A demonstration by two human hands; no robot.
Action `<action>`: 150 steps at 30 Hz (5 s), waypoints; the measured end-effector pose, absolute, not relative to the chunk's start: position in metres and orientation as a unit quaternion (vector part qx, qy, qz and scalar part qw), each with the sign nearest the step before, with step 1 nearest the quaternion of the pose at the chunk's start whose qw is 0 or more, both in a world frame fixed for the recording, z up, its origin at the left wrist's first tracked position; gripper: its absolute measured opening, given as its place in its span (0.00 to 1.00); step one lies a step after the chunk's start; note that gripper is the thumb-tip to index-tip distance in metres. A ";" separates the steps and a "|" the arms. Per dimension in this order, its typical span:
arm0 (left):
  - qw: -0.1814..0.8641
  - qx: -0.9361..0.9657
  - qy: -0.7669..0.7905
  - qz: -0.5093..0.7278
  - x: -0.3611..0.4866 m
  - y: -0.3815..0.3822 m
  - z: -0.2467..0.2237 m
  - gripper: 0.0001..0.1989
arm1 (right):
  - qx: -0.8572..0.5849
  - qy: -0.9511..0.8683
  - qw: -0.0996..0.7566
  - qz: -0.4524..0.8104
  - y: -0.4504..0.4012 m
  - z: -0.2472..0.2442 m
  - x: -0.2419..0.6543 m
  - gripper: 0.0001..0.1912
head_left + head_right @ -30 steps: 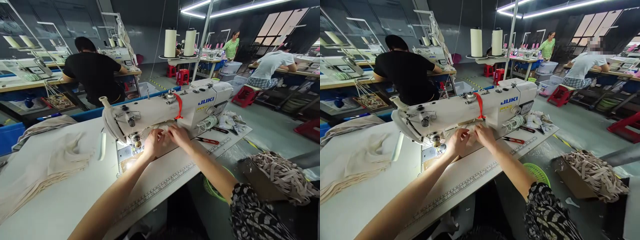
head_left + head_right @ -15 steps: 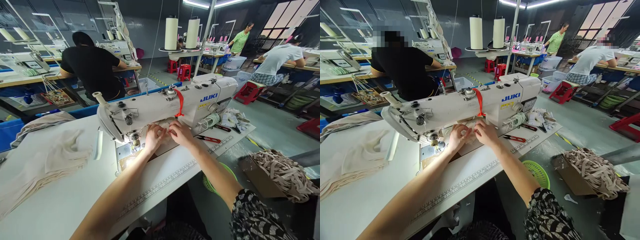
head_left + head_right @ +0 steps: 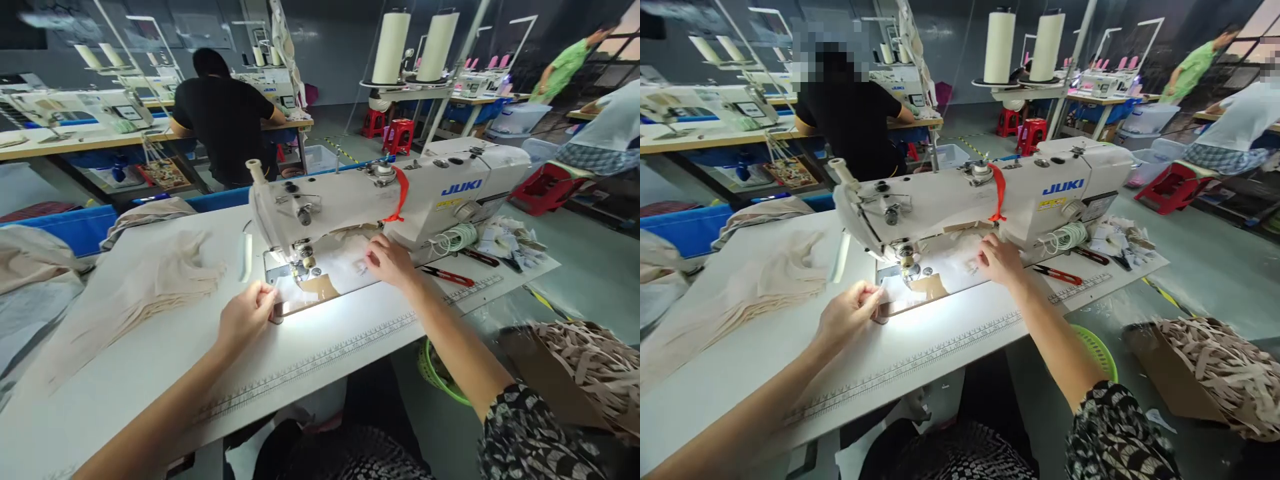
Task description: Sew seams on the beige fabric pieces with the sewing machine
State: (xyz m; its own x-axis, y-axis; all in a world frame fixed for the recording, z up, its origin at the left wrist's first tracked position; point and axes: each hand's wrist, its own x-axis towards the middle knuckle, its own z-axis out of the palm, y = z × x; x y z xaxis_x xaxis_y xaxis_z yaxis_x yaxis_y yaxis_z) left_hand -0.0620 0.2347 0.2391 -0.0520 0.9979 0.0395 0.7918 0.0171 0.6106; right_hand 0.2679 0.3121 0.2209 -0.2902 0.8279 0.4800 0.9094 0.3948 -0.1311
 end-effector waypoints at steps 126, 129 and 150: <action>-0.100 0.914 0.336 0.203 -0.057 0.228 0.226 0.18 | -0.351 -0.912 0.188 -0.098 0.253 0.227 0.152 0.13; -0.138 0.908 0.360 0.164 -0.049 0.229 0.222 0.20 | -0.391 -0.890 0.211 -0.102 0.263 0.229 0.158 0.14; -0.157 0.898 0.394 0.115 -0.036 0.248 0.219 0.20 | -0.416 -0.877 0.228 -0.081 0.270 0.222 0.170 0.13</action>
State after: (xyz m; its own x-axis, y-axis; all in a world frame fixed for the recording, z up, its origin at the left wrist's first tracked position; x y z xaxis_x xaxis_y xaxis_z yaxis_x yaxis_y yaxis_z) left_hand -0.0359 0.2479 0.2192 0.6634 0.6712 0.3307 0.7436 -0.6409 -0.1907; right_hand 0.1703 0.2699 0.2225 -0.5503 0.6917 0.4677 0.7659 0.6412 -0.0472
